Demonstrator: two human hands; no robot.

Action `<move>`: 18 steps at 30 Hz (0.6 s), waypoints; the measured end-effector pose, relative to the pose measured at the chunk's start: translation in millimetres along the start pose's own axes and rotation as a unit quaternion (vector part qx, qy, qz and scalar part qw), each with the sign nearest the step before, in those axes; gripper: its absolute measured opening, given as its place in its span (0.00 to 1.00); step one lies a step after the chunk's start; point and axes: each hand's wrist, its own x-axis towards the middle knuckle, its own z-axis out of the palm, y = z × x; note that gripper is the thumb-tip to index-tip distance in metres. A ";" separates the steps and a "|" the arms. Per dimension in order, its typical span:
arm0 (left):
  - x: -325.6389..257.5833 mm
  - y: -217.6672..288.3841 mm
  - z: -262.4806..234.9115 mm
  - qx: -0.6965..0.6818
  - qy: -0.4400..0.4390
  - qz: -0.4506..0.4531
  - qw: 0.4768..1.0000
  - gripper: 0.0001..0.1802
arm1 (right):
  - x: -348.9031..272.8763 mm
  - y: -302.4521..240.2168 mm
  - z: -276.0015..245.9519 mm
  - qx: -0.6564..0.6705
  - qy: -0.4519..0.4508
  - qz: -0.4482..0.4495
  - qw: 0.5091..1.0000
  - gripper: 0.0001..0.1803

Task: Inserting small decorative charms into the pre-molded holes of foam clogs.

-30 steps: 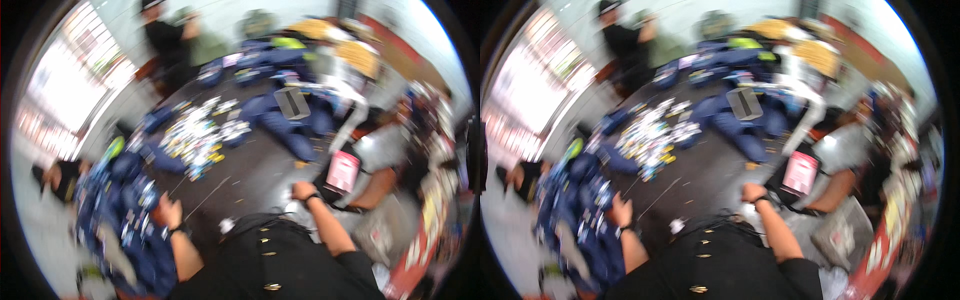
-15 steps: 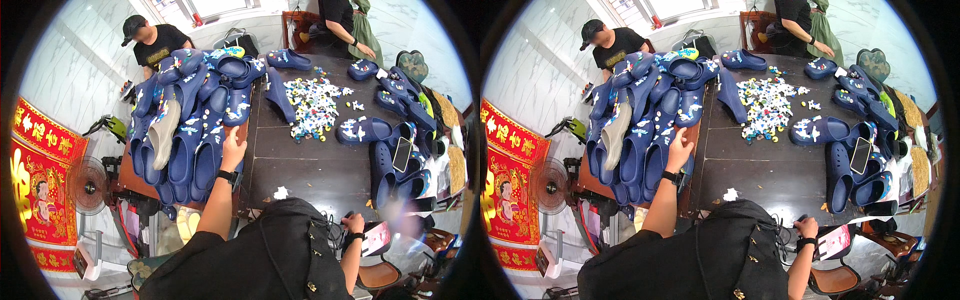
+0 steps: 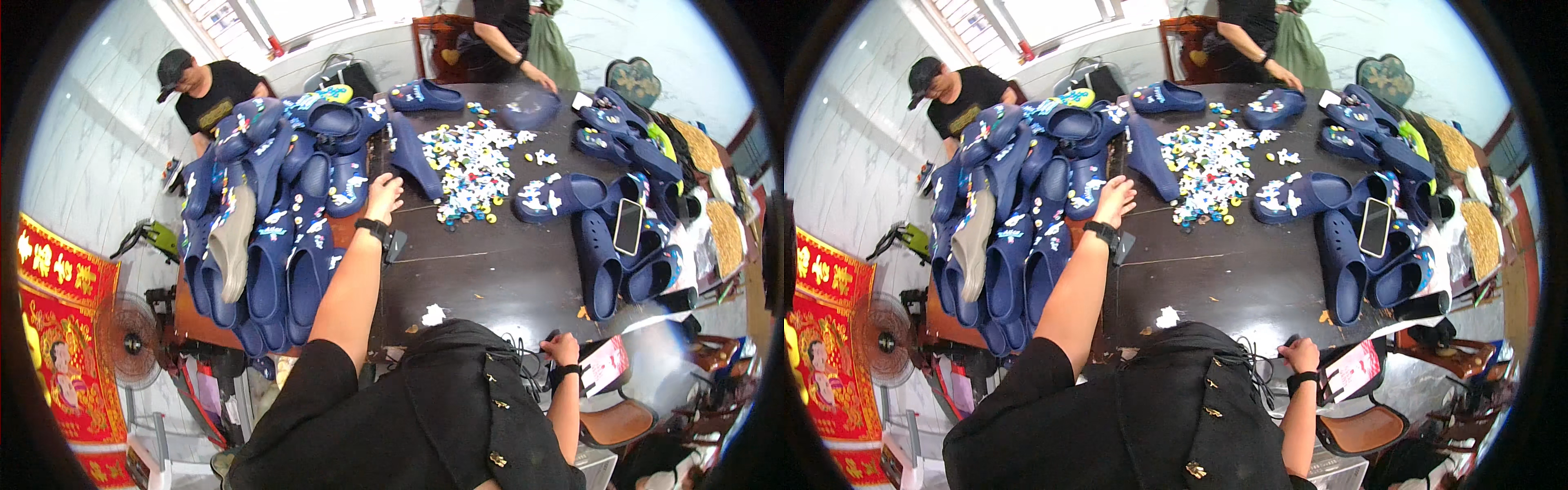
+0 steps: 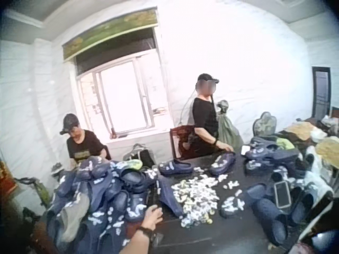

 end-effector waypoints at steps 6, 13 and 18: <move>67.3 -10.4 41.5 -0.069 0.046 -0.091 0.992 0.40 | -5.6 -8.4 -5.0 -0.008 0.000 0.023 1.000 0.15; 112.5 -24.0 78.8 -0.229 0.208 -0.080 0.948 0.34 | -10.6 -5.0 -5.1 0.015 0.007 0.036 0.999 0.15; 158.4 -30.8 -17.5 -0.206 -0.048 0.002 0.977 0.21 | 1.7 -32.9 -17.2 0.001 -0.038 0.009 0.999 0.14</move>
